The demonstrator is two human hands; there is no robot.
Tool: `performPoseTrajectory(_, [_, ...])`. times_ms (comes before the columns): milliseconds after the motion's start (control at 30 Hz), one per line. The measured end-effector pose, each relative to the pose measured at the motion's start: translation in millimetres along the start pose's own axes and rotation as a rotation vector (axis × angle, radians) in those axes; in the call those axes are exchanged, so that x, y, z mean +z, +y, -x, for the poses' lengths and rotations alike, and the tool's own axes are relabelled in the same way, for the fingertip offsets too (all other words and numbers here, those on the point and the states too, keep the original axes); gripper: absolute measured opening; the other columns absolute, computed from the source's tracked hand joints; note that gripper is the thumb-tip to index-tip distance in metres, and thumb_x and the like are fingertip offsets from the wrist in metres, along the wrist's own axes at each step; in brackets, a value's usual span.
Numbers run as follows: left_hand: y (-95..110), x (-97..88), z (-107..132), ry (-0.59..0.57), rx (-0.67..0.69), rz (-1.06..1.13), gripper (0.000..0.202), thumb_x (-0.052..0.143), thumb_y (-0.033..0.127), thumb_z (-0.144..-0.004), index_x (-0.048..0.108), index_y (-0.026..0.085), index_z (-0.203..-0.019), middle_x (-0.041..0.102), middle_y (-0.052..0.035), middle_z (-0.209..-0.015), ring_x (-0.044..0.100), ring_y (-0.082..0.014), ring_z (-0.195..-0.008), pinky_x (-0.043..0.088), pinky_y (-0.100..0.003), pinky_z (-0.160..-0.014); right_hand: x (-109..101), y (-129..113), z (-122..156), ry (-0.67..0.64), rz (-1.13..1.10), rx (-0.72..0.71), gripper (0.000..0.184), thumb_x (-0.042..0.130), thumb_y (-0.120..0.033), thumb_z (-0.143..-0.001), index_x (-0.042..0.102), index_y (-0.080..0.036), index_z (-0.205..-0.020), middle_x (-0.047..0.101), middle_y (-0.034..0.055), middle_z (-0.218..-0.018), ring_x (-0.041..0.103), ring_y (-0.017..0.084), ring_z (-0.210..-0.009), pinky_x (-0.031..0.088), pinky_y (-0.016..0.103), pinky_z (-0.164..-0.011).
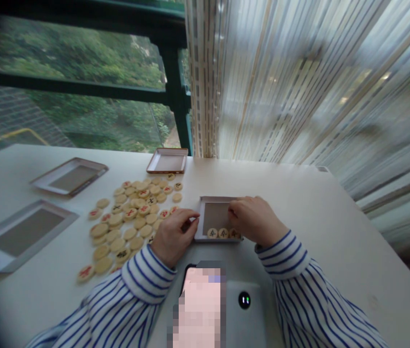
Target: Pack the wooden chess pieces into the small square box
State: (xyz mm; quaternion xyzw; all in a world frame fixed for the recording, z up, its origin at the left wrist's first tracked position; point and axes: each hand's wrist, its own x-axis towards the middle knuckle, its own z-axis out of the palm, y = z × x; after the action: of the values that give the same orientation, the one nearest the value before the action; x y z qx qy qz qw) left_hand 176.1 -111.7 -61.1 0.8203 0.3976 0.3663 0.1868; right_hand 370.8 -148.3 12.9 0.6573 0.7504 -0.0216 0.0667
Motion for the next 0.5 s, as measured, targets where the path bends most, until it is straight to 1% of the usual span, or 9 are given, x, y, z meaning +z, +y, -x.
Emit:
performPoseTrajectory(100, [1.0, -0.4, 0.8, -0.010, -0.002, 0.002, 0.013, 0.052, 0.015, -0.078, 0.062, 0.014, -0.086, 0.065, -0.0058, -0.080, 0.059, -0.0147, -0.069, 0.049, -0.029, -0.066, 0.8, 7.9, 2.6, -0.035, 0.042, 0.112, 0.036, 0.034, -0.035, -0.088, 0.065, -0.019, -0.081, 0.067, 0.0083, -0.081, 0.060, 0.019, -0.072, 0.035, 0.027, -0.060])
performPoseTrajectory(200, [0.9, -0.4, 1.2, -0.016, 0.009, 0.003, 0.013, 0.052, 0.015, -0.078, 0.061, 0.014, -0.087, 0.065, -0.0059, -0.081, 0.059, -0.0143, -0.068, 0.049, -0.028, -0.066, 3.8, 13.0, 4.3, -0.106, 0.065, 0.186, 0.043, 0.031, -0.040, -0.088, 0.067, -0.018, -0.079, 0.067, 0.0112, -0.081, 0.062, 0.022, -0.072, 0.037, 0.028, -0.058])
performPoseTrajectory(333, [0.0, 0.0, 1.2, -0.011, 0.011, -0.001, 0.013, 0.053, 0.014, -0.077, 0.061, 0.014, -0.086, 0.065, -0.0058, -0.081, 0.059, -0.0143, -0.068, 0.049, -0.028, -0.065, 7.3, 14.3, 4.3, -0.159, 0.066, 0.204, 0.044, 0.031, -0.041, -0.087, 0.068, -0.016, -0.081, 0.067, 0.0143, -0.084, 0.063, 0.024, -0.075, 0.040, 0.031, -0.060])
performPoseTrajectory(500, [-0.2, 0.4, 1.0, -0.006, 0.018, -0.004, 0.012, 0.052, 0.014, -0.077, 0.061, 0.015, -0.086, 0.065, -0.0053, -0.081, 0.059, -0.0141, -0.068, 0.049, -0.028, -0.065, 9.5, 12.8, 4.3, -0.175, 0.053, 0.182, 0.042, 0.032, -0.037, -0.086, 0.068, -0.016, -0.080, 0.068, 0.0151, -0.084, 0.064, 0.024, -0.074, 0.041, 0.031, -0.060])
